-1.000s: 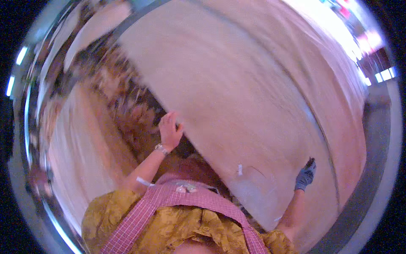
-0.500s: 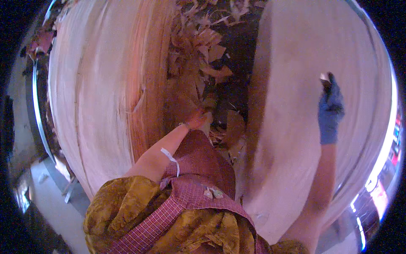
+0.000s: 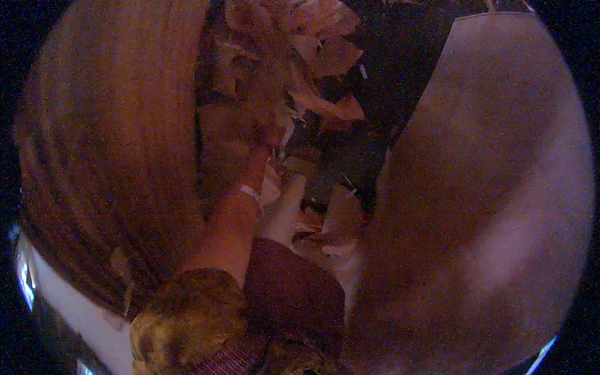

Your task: The person handles thin wood veneer sheets on a table, moving them between stacks, trimming the edges with a knife, and applying small strips of tape to repair or reinforce them.

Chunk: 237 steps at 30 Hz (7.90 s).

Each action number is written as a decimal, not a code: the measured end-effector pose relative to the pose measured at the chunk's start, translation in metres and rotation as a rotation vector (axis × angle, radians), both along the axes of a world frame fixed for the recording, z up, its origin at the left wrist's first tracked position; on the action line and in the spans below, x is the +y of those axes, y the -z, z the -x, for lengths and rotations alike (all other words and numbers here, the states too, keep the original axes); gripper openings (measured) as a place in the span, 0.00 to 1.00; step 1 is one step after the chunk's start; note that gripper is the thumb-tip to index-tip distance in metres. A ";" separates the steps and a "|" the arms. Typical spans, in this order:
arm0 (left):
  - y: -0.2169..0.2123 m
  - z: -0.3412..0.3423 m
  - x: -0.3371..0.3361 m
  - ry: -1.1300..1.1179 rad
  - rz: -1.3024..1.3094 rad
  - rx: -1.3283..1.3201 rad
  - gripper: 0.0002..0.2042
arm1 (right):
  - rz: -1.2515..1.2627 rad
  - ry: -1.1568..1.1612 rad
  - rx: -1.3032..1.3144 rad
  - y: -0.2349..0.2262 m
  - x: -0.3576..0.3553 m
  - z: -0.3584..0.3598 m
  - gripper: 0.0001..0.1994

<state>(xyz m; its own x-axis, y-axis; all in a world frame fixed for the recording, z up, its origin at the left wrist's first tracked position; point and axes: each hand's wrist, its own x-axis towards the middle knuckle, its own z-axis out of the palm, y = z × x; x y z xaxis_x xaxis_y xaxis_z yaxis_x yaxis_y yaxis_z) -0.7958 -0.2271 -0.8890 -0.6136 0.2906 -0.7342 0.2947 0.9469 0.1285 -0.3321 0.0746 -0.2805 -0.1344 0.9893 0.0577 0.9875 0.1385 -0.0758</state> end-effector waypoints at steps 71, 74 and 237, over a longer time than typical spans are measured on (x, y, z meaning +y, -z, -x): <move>-1.174 -0.181 0.417 0.305 -1.274 -1.373 0.23 | 0.161 0.470 1.089 -0.486 -0.406 -0.093 0.22; -1.060 -0.262 0.441 0.222 -0.952 -1.570 0.20 | 0.152 0.805 0.875 -0.518 -0.457 -0.123 0.23; -0.758 -0.510 0.436 1.602 -1.457 0.084 0.25 | -0.004 0.432 0.502 -0.217 -0.046 -0.187 0.13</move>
<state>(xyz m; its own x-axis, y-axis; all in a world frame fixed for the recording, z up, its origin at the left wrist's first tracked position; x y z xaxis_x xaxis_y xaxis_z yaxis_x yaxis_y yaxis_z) -0.2858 0.2089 -0.1310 0.6476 0.6287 0.4305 0.5644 -0.7753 0.2834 -0.1452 0.0288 -0.0632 0.3186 0.9478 0.0133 0.7992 -0.2610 -0.5414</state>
